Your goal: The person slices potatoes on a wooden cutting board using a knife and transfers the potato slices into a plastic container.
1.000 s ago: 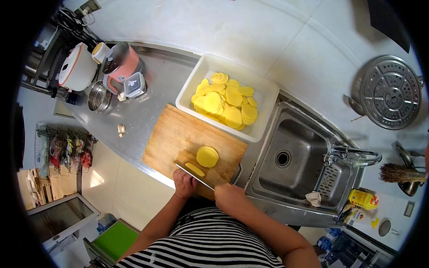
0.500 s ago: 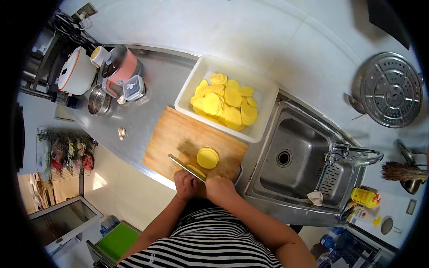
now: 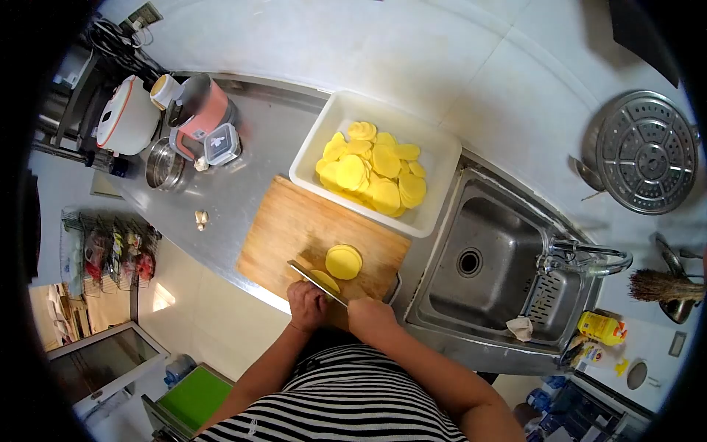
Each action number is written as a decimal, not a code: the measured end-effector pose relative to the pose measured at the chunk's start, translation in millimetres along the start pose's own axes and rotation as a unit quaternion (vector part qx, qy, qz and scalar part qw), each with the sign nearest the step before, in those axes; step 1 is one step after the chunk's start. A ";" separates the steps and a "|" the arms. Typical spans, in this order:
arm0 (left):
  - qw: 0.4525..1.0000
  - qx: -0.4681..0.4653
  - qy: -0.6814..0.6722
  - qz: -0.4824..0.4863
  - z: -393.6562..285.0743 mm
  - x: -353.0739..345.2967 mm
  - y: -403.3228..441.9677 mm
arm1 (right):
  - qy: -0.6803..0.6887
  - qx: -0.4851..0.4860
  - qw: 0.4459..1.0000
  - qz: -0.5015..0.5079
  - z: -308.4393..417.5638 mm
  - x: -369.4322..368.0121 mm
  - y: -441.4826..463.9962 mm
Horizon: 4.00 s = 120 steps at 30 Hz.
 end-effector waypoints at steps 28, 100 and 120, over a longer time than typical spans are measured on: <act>1.000 -0.012 -0.014 0.002 -1.8 3.4 6.4 | -0.049 0.001 0.998 0.027 0.7 20.0 -44.9; 0.999 0.011 -0.022 0.023 -1.0 2.5 4.8 | -0.006 0.020 0.994 -0.106 -2.3 -23.7 23.2; 0.987 0.054 -0.006 0.152 -7.4 24.9 51.9 | 0.154 -0.045 0.958 -0.238 -79.1 19.4 -65.1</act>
Point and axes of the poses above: each hand's wrist, its own y-axis towards the middle knuckle, its own x-axis out of the back of the hand, z = x × y, the point moved 7 cm from there along y, towards the middle knuckle
